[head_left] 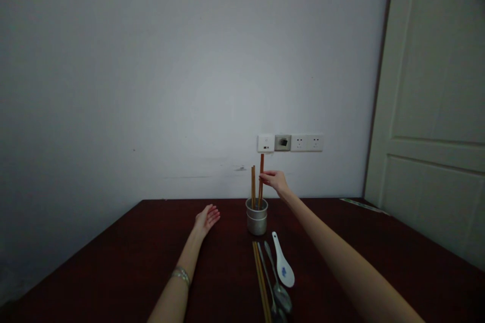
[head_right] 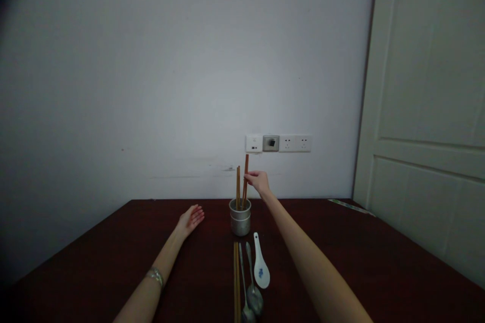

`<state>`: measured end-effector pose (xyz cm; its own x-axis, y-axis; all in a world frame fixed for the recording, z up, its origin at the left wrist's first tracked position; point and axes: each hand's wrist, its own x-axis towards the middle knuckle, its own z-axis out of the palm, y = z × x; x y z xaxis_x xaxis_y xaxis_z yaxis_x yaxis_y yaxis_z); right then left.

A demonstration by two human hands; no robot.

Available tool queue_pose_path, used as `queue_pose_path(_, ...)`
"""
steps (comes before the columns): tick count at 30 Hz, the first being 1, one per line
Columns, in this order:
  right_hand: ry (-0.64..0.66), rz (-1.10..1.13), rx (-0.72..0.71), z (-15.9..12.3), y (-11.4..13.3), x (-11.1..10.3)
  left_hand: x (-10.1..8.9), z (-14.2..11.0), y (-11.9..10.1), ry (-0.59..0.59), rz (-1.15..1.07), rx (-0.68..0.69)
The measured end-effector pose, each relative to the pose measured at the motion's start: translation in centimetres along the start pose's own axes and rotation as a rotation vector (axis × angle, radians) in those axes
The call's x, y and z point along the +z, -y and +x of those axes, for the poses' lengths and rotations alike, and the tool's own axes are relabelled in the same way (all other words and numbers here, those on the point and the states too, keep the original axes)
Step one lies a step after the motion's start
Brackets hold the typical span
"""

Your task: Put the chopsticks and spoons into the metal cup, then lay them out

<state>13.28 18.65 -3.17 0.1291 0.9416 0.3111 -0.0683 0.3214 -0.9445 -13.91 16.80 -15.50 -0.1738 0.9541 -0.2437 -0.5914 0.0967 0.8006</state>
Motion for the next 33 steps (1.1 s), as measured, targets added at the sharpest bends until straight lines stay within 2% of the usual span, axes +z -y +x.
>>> queue_pose_path(10,0.012,-0.085,0.058,-0.9,-2.1,0.2,0.0,-0.4,0.4,0.038,0.072,0.048)
queue_pose_path(20,0.011,-0.107,0.098,-1.1,-3.1,0.4,0.1,-0.7,0.3,0.059,0.094,0.062)
queue_pose_path(33,-0.015,-0.111,0.12,-1.3,-4.3,0.7,-0.3,0.1,0.6,0.082,0.104,0.071)
